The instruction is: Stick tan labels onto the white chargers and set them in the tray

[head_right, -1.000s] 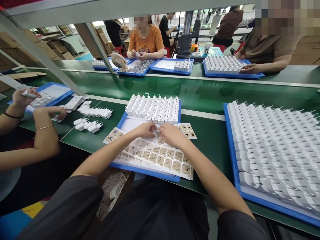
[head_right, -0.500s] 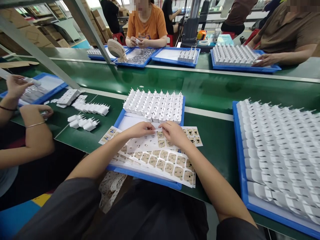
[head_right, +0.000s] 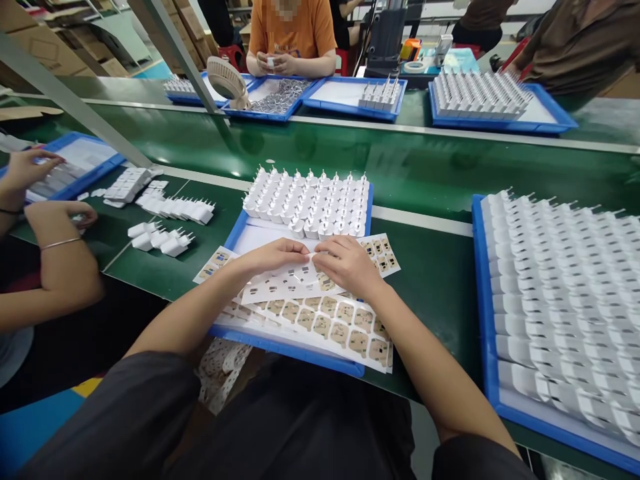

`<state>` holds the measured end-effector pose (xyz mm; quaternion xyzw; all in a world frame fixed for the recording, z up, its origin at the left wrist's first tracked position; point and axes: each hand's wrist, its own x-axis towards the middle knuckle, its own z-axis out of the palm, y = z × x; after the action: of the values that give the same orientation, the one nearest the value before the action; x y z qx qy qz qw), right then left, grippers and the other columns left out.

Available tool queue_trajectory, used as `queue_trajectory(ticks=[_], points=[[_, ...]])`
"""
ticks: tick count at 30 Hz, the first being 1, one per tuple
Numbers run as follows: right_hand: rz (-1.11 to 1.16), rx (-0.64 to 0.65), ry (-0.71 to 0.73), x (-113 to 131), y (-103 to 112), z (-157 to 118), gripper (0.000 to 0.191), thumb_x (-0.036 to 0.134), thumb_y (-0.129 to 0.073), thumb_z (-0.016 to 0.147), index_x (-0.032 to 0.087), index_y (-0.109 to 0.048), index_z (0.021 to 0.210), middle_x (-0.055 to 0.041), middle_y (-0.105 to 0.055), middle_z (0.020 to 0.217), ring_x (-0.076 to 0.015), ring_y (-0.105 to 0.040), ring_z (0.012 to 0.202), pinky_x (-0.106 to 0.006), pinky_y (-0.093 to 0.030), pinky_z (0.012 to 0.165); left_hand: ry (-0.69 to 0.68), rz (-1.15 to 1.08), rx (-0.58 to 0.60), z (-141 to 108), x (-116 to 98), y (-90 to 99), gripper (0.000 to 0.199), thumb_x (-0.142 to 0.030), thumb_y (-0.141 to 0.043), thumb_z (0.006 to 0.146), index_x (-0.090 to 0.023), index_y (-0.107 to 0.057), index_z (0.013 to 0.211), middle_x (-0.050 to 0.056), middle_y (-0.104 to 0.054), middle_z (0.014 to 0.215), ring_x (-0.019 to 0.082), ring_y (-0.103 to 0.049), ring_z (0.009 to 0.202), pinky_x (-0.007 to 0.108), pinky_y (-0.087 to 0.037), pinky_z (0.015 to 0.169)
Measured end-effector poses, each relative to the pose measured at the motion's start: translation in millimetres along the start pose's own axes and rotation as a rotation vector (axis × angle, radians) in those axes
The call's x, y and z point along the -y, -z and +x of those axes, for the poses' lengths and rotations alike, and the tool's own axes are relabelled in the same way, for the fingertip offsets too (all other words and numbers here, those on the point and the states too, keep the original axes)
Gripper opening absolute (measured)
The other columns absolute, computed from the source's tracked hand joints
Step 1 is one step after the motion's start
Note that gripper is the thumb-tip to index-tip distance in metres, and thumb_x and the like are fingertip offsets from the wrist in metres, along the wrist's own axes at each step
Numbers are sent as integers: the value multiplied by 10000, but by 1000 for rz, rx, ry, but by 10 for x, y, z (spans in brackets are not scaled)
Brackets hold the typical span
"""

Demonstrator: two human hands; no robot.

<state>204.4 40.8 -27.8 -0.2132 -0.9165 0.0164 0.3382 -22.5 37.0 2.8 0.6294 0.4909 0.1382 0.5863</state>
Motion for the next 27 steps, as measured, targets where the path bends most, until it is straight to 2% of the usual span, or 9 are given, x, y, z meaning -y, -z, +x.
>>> queue_trajectory(ticks=[5,10,12,14,16,18,22,25,27], points=[[152,-1,-32,27,74,43,84,201,-611,924,224,-692,915,-81,-729,1018,-247,-636,960,-416,-497,834,-51,207,-11,53,69,39,342,-462,-568,794,-151,-679,884,-16,-584,702,114,-474,605,238,-347,572],[539,-101,-327,64,268,76,64,257,-631,913,235,-689,923,-57,-720,938,-219,-670,912,-373,-528,827,-95,591,-130,63,110,56,250,-354,-539,840,-172,-698,901,34,-687,831,186,-600,766,271,-414,675],[629,-85,-472,80,298,75,105,317,-639,908,226,-690,901,-53,-716,898,-212,-674,861,-357,-531,793,-92,674,-232,34,104,55,221,-361,-575,838,-166,-674,875,62,-686,872,224,-613,840,294,-424,721],[689,-6,-582,109,292,74,169,374,-638,902,215,-693,889,-55,-719,868,-206,-675,816,-343,-533,749,-68,732,-421,15,103,56,283,-440,-593,853,-165,-625,908,82,-666,929,243,-615,870,308,-434,721],[720,97,-651,158,270,75,204,404,-638,892,209,-700,885,-56,-727,861,-204,-679,802,-338,-535,729,-50,784,-640,41,122,56,375,-511,-600,858,-169,-563,1005,98,-632,1032,245,-618,887,305,-444,687],[723,177,-685,221,250,66,205,403,-636,884,210,-703,873,-52,-731,856,-203,-680,794,-336,-534,721,-63,805,-750,122,169,53,439,-504,-631,848,-176,-500,1110,112,-585,1140,245,-622,925,296,-452,661],[708,236,-692,326,232,-33,184,375,-619,890,213,-703,872,-52,-731,856,-199,-672,779,-334,-529,710,-144,769,-729,304,281,79,431,-373,-630,863,-202,-440,1211,108,-550,1206,249,-624,1000,310,-490,709],[731,158,-735,345,224,-151,210,394,-613,896,203,-700,909,-67,-727,874,-204,-676,775,-339,-541,701,-185,663,-732,262,262,149,458,-267,-646,816,-211,-448,1225,93,-558,1175,237,-622,986,343,-505,797],[761,87,-780,353,227,-207,226,412,-619,896,199,-692,918,-71,-722,881,-204,-679,774,-337,-547,700,-202,477,-707,142,172,174,489,-251,-673,766,-226,-475,1212,57,-563,1083,204,-625,908,341,-512,809]])
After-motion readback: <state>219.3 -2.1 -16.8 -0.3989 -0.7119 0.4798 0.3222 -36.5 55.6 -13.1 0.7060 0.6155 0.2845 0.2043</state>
